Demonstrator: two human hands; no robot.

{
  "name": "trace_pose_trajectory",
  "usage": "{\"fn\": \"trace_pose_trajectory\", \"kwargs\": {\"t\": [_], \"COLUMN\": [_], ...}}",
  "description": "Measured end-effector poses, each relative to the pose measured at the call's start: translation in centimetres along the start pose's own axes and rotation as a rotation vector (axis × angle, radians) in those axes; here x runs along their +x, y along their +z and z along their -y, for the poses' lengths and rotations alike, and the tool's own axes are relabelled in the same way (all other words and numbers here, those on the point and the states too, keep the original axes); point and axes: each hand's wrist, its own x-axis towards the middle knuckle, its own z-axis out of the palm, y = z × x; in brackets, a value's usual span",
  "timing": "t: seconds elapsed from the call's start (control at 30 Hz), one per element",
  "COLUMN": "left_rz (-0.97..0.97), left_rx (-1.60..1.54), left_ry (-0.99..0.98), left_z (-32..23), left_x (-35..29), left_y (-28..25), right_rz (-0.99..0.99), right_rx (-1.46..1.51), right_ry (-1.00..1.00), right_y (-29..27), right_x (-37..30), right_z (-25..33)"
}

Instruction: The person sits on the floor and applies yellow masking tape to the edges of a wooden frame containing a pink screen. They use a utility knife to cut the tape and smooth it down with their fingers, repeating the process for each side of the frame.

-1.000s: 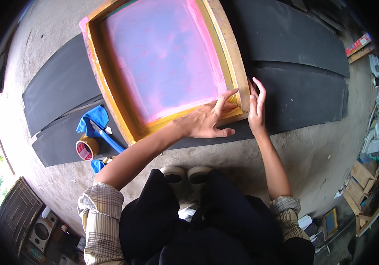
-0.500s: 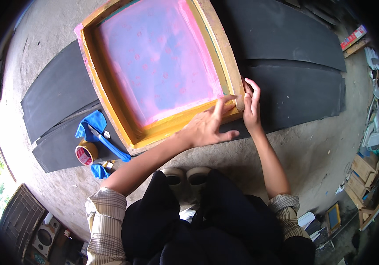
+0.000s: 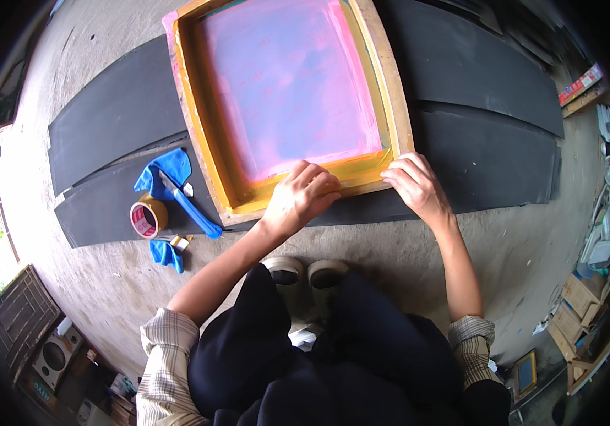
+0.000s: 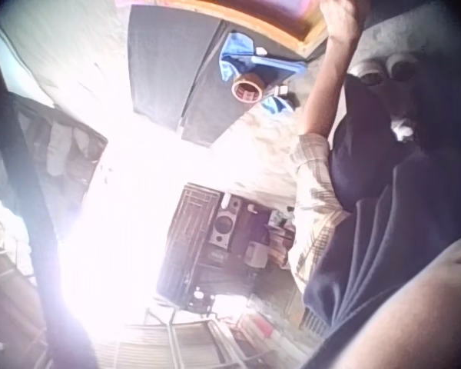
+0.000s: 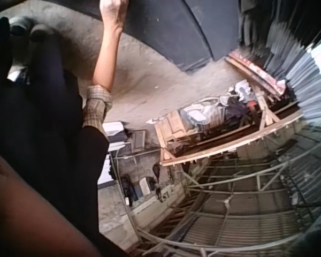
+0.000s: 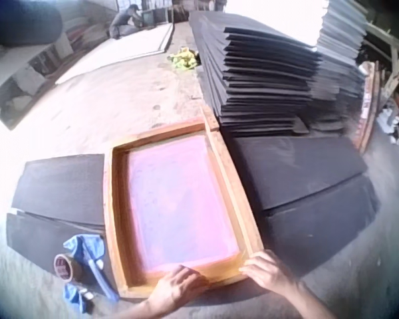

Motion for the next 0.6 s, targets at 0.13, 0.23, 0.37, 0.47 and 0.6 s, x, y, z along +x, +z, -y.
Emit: {"fn": "trace_pose_trajectory", "kwargs": {"t": [0.13, 0.23, 0.37, 0.47, 0.6], "left_rz": [-0.021, -0.01, 0.032, 0.034, 0.086], "left_rx": [0.069, 0.118, 0.191, 0.168, 0.23], "left_ry": [0.079, 0.127, 0.192, 0.202, 0.249], "left_z": [-0.1, -0.2, 0.0, 0.1, 0.2], "left_x": [-0.2, -0.4, -0.7, -0.7, -0.8], "left_y": [0.5, 0.7, 0.9, 0.9, 0.7], "right_rz": [-0.025, -0.014, -0.01, -0.013, -0.027], "right_rx": [-0.064, -0.141, -0.192, -0.211, -0.235], "right_ry": [-0.074, -0.13, -0.177, -0.202, -0.205], "right_y": [-0.1, 0.1, 0.4, 0.5, 0.9], "right_x": [-0.3, -1.0, -1.4, -1.6, -2.2], "right_z": [0.2, 0.0, -0.1, -0.2, -0.5]}}
